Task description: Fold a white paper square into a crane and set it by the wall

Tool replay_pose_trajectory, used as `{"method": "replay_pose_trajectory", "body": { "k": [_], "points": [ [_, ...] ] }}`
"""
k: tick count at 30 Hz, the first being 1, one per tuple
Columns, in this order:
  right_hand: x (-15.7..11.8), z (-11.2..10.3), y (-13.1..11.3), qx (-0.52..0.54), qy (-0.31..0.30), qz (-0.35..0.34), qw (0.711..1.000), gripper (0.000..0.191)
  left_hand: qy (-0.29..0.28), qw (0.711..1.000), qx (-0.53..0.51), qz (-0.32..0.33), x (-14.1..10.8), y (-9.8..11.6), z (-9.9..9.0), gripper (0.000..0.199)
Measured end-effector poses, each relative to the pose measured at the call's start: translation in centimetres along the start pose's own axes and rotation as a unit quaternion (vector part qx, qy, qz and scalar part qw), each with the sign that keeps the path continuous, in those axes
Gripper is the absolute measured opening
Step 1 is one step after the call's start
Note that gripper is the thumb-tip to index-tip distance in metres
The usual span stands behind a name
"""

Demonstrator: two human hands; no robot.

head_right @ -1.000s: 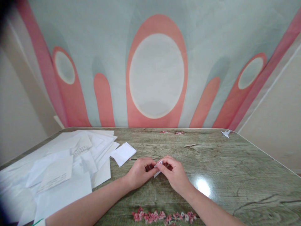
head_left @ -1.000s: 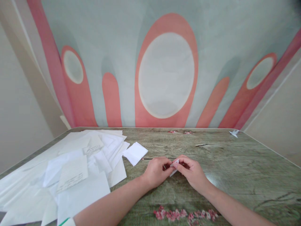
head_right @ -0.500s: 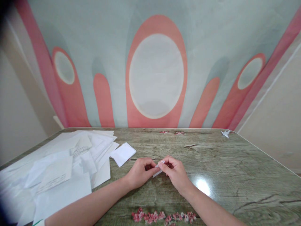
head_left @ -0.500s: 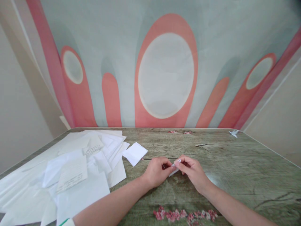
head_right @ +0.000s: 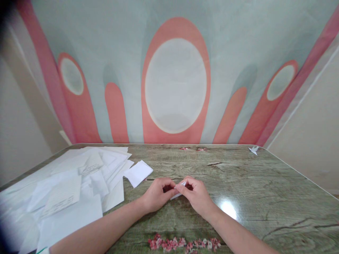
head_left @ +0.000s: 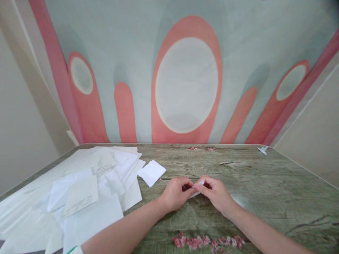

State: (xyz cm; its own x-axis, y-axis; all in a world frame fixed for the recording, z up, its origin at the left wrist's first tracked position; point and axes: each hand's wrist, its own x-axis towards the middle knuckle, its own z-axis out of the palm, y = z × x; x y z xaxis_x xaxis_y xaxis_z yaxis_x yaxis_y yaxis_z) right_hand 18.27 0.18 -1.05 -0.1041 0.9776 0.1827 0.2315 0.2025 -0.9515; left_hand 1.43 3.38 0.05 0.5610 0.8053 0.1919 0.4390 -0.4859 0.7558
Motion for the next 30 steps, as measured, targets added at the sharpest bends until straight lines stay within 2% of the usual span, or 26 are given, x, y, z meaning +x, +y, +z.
{"method": "replay_pose_trajectory", "body": {
  "k": [11, 18, 22, 27, 30],
  "points": [
    [0.2, -0.1, 0.0, 0.056, 0.012, 0.044, 0.997, 0.040, 0.000, 0.999, -0.036, -0.017, 0.2, -0.1, 0.0, 0.018],
    [0.3, 0.0, -0.2, 0.074, 0.015, 0.069, 0.995, 0.040, -0.009, 0.996, -0.082, -0.036, 0.4, -0.7, 0.3, 0.021],
    [0.4, 0.0, -0.1, 0.086, -0.007, 0.070, 0.994, 0.037, 0.007, 0.987, -0.148, -0.062, 0.6, -0.9, 0.2, 0.026],
    [0.3, 0.4, 0.1, 0.017, -0.049, 0.042, 0.998, 0.029, 0.047, 0.969, -0.228, -0.079, 0.8, -1.0, 0.0, 0.029],
    [0.2, 0.7, 0.2, -0.034, -0.054, 0.035, 0.997, 0.027, 0.054, 0.969, -0.232, -0.062, 0.8, -0.7, -0.1, 0.028]
  ]
}}
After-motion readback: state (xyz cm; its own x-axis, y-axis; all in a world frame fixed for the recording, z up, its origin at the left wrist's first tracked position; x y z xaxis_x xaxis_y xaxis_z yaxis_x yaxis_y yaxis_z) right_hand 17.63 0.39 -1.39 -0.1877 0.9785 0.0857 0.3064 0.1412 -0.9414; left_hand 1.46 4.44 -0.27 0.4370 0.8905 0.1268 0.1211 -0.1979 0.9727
